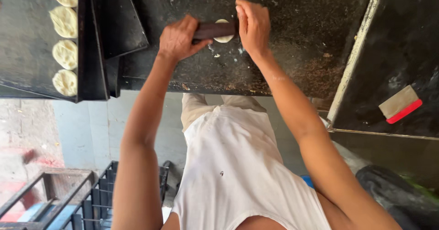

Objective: The person uses a rolling pin to flatten small portions of dough into circles on a work surface, then places the finished dough circles onto metal trays.

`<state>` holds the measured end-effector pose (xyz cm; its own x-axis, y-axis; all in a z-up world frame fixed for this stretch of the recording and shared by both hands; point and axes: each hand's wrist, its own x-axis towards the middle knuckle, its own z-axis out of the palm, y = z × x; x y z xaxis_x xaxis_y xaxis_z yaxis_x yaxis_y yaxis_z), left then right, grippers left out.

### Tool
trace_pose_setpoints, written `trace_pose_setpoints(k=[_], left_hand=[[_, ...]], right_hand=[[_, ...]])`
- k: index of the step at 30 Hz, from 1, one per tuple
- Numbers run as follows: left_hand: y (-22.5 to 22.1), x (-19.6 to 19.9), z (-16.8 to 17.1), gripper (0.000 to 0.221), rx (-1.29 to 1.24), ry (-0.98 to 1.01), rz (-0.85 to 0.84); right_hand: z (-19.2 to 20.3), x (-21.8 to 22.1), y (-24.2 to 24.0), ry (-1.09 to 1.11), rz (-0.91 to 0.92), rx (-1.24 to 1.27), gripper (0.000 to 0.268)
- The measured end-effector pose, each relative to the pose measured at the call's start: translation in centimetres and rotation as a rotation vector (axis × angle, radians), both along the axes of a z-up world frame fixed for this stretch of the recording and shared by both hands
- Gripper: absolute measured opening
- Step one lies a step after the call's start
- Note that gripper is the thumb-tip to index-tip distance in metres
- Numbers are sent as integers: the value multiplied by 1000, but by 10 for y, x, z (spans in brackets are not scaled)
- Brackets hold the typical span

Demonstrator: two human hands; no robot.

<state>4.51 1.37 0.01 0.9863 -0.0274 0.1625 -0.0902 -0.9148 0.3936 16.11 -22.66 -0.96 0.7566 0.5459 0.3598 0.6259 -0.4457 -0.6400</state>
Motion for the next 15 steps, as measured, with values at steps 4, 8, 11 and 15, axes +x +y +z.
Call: trace_pose_setpoints(k=[4, 8, 11, 15], left_hand=[[6, 37, -3, 66, 103, 231, -26], [12, 38, -14, 73, 165, 47, 43], [-4, -23, -1, 68, 169, -37, -122], [-14, -77, 7, 53, 29, -88, 270]], right_hand=[[-42, 40, 13, -110, -55, -25, 17], [-55, 42, 16, 57, -95, -72, 24], [-32, -28, -5, 66, -25, 155, 28], [-14, -2, 12, 105, -15, 114, 50]])
